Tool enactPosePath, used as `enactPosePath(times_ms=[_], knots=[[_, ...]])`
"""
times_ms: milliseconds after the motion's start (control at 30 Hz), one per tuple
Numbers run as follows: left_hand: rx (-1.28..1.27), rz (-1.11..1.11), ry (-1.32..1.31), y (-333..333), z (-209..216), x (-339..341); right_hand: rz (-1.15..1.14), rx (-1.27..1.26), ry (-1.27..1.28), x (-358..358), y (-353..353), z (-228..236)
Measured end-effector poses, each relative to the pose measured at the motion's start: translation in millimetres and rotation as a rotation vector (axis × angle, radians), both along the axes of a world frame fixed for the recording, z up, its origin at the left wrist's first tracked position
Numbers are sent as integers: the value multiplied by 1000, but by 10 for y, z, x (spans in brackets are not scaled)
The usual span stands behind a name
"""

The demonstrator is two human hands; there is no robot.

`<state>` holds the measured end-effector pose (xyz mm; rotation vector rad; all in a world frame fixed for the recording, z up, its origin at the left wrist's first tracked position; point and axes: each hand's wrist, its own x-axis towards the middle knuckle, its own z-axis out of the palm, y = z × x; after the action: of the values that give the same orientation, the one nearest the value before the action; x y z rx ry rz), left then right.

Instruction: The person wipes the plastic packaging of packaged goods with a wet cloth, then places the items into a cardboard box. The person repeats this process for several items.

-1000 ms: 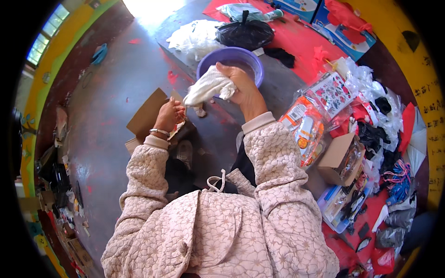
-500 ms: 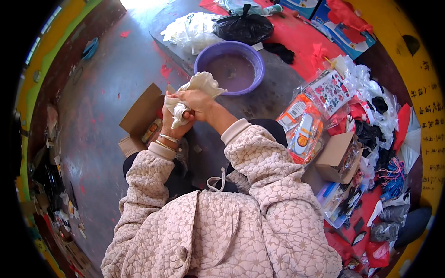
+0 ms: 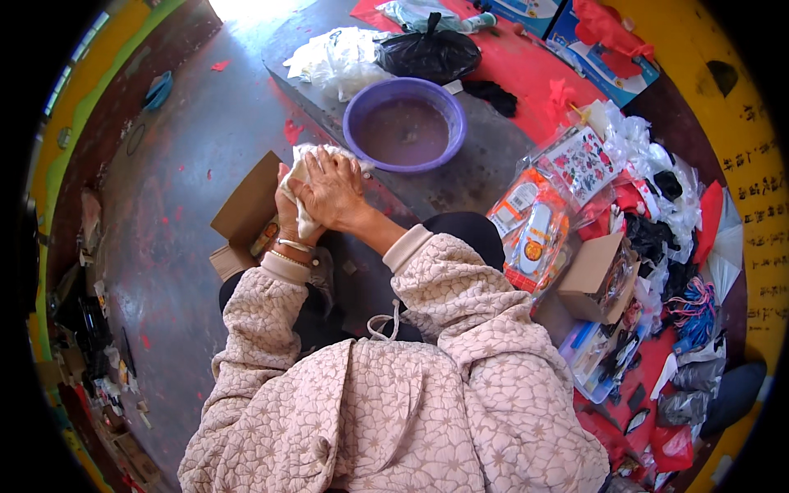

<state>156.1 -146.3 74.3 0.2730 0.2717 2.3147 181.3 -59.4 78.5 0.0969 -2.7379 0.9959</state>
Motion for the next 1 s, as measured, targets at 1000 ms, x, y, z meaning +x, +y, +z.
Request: enactPosePath(times_ms=[1000], knots=[[412,546,181,273,-155,255,38,389,231,-15,-112,154]])
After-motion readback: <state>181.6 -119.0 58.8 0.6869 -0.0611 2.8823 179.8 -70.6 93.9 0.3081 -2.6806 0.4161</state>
